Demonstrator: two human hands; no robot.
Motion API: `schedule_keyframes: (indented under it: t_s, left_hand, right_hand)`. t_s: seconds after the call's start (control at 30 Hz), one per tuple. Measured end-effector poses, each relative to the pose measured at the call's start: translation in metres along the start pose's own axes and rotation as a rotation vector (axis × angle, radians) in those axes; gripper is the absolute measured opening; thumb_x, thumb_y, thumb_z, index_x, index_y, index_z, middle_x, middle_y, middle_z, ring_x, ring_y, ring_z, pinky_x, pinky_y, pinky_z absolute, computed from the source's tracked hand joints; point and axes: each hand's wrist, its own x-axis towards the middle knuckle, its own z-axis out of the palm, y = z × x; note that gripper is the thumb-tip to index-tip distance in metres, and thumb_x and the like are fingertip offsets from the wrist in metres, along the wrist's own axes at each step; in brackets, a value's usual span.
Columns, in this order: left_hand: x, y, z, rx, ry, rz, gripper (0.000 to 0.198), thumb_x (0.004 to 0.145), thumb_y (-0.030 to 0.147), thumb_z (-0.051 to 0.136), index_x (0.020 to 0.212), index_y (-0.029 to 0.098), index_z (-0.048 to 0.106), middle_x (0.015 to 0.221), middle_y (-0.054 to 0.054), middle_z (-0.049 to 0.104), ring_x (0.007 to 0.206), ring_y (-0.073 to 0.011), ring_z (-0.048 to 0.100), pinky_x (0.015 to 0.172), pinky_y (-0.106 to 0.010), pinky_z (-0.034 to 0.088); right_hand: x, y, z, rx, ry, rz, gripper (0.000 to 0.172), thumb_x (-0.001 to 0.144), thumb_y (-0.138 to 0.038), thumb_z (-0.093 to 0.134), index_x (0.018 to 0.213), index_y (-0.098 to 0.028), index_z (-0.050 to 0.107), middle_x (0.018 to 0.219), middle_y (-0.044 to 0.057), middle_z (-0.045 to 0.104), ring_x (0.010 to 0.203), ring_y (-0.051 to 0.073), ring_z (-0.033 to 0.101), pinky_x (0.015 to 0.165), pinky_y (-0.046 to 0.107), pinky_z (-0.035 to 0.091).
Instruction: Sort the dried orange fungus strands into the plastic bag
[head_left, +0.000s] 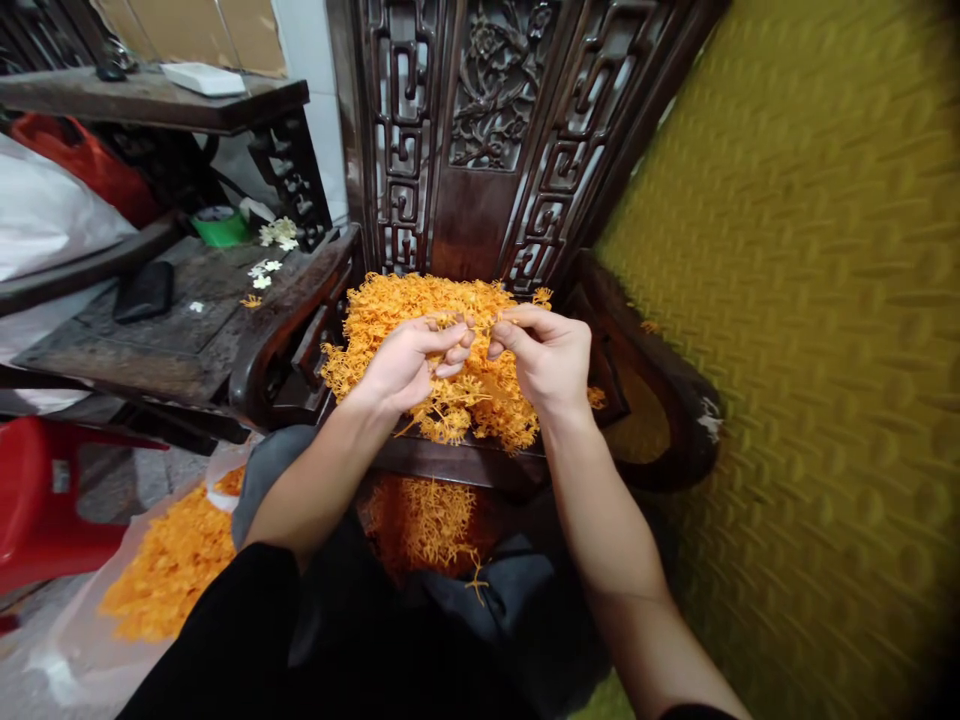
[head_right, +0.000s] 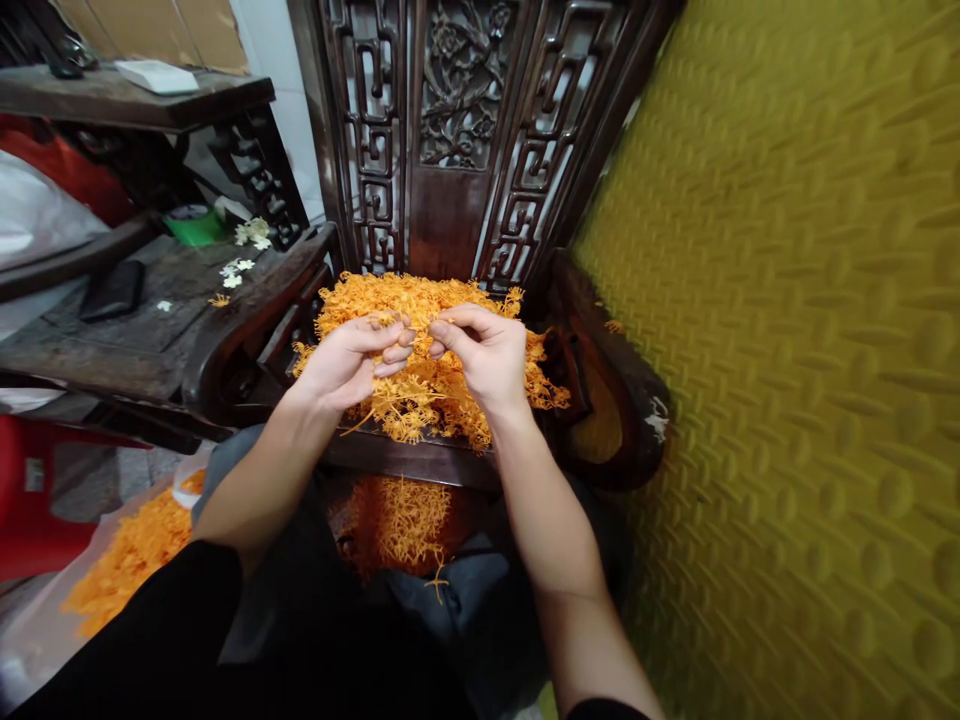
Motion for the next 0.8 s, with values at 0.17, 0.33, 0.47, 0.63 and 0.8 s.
schedule_keyframes:
  t_s: [0.17, 0.33, 0.47, 0.63, 0.8]
  left_hand:
    - [-0.007, 0.005, 0.008, 0.009, 0.005, -0.018, 0.005, 0.078, 0.006, 0.073, 0.081, 0.007, 0.069, 0.071, -0.004, 0.059, 0.052, -0.0035, 0.048, 0.042, -0.014, 0.032]
    - [-0.038, 0.039, 0.01, 0.052, 0.016, 0.147, 0.009, 0.074, 0.005, 0.072, 0.073, 0.011, 0.066, 0.06, 0.002, 0.051, 0.044, -0.0015, 0.036, 0.039, -0.014, 0.024]
    - [-0.042, 0.05, -0.003, 0.141, 0.084, 0.246, 0.008, 0.075, 0.011, 0.077, 0.081, 0.011, 0.071, 0.065, -0.001, 0.059, 0.047, -0.0029, 0.044, 0.042, -0.015, 0.03]
    - [-0.016, 0.022, -0.005, 0.186, 0.0, 0.024, 0.018, 0.074, 0.018, 0.084, 0.088, 0.01, 0.075, 0.071, -0.004, 0.067, 0.049, -0.0037, 0.05, 0.043, -0.018, 0.03]
    - [-0.008, 0.004, -0.002, 0.283, 0.035, 0.018, 0.023, 0.072, 0.025, 0.089, 0.089, 0.014, 0.077, 0.072, -0.004, 0.07, 0.051, -0.0055, 0.055, 0.044, -0.018, 0.032]
  right_hand:
    - [0.001, -0.005, 0.01, 0.112, 0.011, 0.087, 0.017, 0.07, -0.032, 0.094, 0.078, -0.022, 0.083, 0.067, -0.001, 0.072, 0.051, 0.01, 0.065, 0.05, 0.024, 0.057]
    - [0.028, 0.0, -0.043, 0.212, 0.324, 0.146, 0.025, 0.058, -0.021, 0.097, 0.064, -0.019, 0.072, 0.061, -0.005, 0.068, 0.046, 0.003, 0.057, 0.043, 0.011, 0.05]
    - [0.035, -0.003, -0.071, 0.269, 0.264, 0.338, 0.034, 0.059, -0.028, 0.098, 0.074, -0.018, 0.07, 0.069, -0.004, 0.072, 0.053, 0.003, 0.063, 0.051, 0.011, 0.058]
    - [0.019, -0.02, -0.031, 0.333, -0.051, 0.382, 0.035, 0.064, -0.025, 0.095, 0.077, -0.02, 0.062, 0.095, 0.001, 0.078, 0.067, 0.007, 0.069, 0.061, 0.018, 0.062]
    - [0.006, -0.027, -0.002, 0.233, -0.142, 0.3, 0.031, 0.077, -0.043, 0.082, 0.097, -0.024, 0.069, 0.076, -0.001, 0.062, 0.063, 0.011, 0.054, 0.053, 0.025, 0.05]
